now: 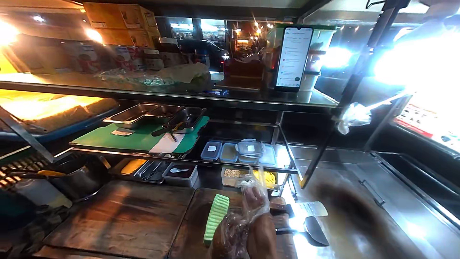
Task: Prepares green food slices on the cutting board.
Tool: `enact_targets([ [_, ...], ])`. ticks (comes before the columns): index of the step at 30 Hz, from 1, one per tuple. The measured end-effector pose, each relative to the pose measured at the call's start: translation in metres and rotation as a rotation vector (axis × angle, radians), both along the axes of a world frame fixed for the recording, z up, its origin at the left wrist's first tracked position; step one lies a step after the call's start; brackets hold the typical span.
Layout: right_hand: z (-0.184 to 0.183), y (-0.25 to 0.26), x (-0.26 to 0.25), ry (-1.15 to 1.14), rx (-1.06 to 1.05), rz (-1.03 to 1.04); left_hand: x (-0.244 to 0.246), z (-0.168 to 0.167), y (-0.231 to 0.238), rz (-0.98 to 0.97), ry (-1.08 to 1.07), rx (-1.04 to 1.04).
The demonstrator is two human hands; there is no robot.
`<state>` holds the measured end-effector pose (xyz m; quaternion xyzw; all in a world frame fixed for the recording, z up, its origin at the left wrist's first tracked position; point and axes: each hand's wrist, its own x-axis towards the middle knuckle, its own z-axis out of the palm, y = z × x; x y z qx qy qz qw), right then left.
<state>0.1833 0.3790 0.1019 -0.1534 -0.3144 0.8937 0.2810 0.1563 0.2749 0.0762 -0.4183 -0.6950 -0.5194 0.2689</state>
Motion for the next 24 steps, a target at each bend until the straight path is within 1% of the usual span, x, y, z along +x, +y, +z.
enact_targets([
  [2, -0.006, -0.001, -0.005, -0.116, 0.344, -0.035, -0.003, -0.004, 0.002, -0.028, 0.038, 0.010],
  [3, -0.007, 0.001, -0.006, -0.183, 0.423, -0.014, -0.005, -0.008, 0.001, -0.041, 0.040, 0.009],
  [4, -0.007, 0.003, -0.008, -0.225, 0.437, 0.028, -0.007, -0.015, 0.001, -0.040, 0.033, -0.003],
  [5, -0.006, 0.004, -0.010, -0.259, 0.403, 0.059, -0.009, -0.021, 0.002, -0.025, 0.006, -0.016],
  [7, -0.006, 0.003, -0.013, -0.273, 0.252, 0.122, -0.009, -0.028, 0.004, -0.011, -0.112, -0.050],
  [9, -0.010, 0.007, -0.012, -0.150, 0.140, 0.272, -0.005, -0.027, 0.003, 0.007, -0.196, -0.128],
  [11, -0.018, 0.013, -0.011, 0.032, -0.041, 0.409, -0.005, -0.026, 0.003, 0.072, -0.187, -0.153],
  [12, -0.023, 0.012, -0.011, 0.077, -0.158, 0.421, -0.006, -0.022, 0.003, 0.074, -0.203, -0.137],
  [13, -0.028, 0.009, -0.011, 0.074, -0.199, 0.397, -0.005, -0.015, 0.003, 0.049, -0.242, -0.099],
  [14, -0.029, 0.005, -0.011, -0.001, -0.102, 0.326, -0.004, -0.009, 0.004, 0.032, -0.257, -0.068],
  [15, -0.031, 0.000, -0.012, -0.109, 0.146, 0.231, -0.004, -0.006, 0.003, 0.012, -0.235, -0.058],
  [16, -0.034, 0.000, -0.011, -0.204, 0.526, 0.144, -0.004, -0.006, 0.002, -0.015, -0.179, -0.064],
  [17, -0.039, 0.003, -0.009, -0.242, 0.877, 0.080, -0.003, -0.008, -0.001, -0.055, -0.130, -0.079],
  [18, -0.044, 0.008, -0.005, -0.252, 1.164, 0.023, -0.001, -0.014, -0.005, -0.088, -0.090, -0.091],
  [19, -0.046, 0.012, -0.004, -0.288, 1.283, -0.016, 0.002, -0.021, -0.009, -0.118, -0.081, -0.100],
  [20, -0.047, 0.015, -0.006, -0.307, 1.251, -0.039, 0.005, -0.030, -0.013, -0.120, -0.098, -0.093],
  [21, -0.047, 0.015, -0.010, -0.288, 1.092, -0.067, 0.008, -0.036, -0.016, -0.103, -0.160, -0.090],
  [22, -0.047, 0.013, -0.011, -0.269, 0.879, -0.063, 0.009, -0.043, -0.018, -0.073, -0.238, -0.114],
  [23, -0.043, 0.009, -0.007, -0.289, 0.698, -0.012, 0.010, -0.049, -0.019, -0.061, -0.317, -0.154],
  [24, -0.038, 0.006, -0.003, -0.325, 0.514, 0.082, 0.010, -0.052, -0.019, -0.065, -0.367, -0.208],
])
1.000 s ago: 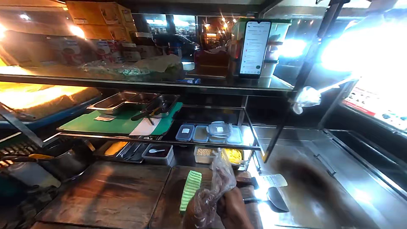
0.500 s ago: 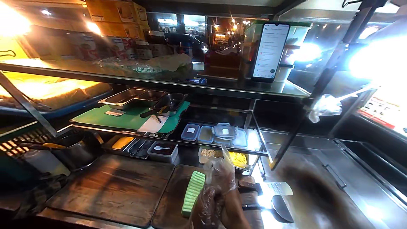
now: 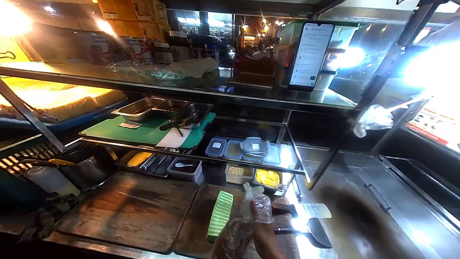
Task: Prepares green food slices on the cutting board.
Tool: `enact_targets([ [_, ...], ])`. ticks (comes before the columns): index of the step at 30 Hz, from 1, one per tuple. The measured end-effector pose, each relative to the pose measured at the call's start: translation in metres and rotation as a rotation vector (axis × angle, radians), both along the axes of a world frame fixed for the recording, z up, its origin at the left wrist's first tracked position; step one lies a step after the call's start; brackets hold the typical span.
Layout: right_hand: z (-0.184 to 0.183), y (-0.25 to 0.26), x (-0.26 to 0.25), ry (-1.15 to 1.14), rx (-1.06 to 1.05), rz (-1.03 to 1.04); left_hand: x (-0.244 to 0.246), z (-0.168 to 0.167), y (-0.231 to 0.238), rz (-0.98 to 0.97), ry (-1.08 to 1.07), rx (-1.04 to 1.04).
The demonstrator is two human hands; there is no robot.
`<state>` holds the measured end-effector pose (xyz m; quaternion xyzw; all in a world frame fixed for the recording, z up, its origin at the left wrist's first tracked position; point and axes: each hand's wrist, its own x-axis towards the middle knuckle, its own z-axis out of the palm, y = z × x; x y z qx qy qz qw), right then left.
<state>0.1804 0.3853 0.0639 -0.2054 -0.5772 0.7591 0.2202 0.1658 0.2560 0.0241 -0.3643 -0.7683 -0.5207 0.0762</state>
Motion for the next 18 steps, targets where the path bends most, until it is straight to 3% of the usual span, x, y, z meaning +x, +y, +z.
enact_targets([
  [2, 0.003, 0.002, 0.002, -0.052, -0.302, 0.231, -0.001, -0.008, 0.002, -0.022, 0.022, -0.062],
  [4, 0.000, 0.009, 0.000, 0.030, -0.428, 0.496, -0.003, -0.012, 0.004, -0.027, 0.030, -0.057],
  [5, -0.001, 0.010, 0.000, 0.049, -0.469, 0.524, -0.003, -0.011, 0.002, -0.060, -0.027, -0.060],
  [7, -0.007, 0.006, -0.003, 0.082, -0.525, 0.414, -0.005, -0.007, 0.000, -0.114, -0.063, -0.025],
  [10, -0.010, -0.001, -0.014, 0.115, -0.510, 0.258, -0.011, 0.000, -0.001, -0.032, -0.044, -0.027],
  [14, -0.012, -0.002, -0.010, 0.137, -0.466, 0.486, -0.013, -0.004, -0.006, -0.015, 0.034, -0.140],
  [18, -0.032, -0.008, -0.027, 0.053, -0.574, 0.181, -0.020, 0.011, -0.008, -0.225, -0.222, -0.170],
])
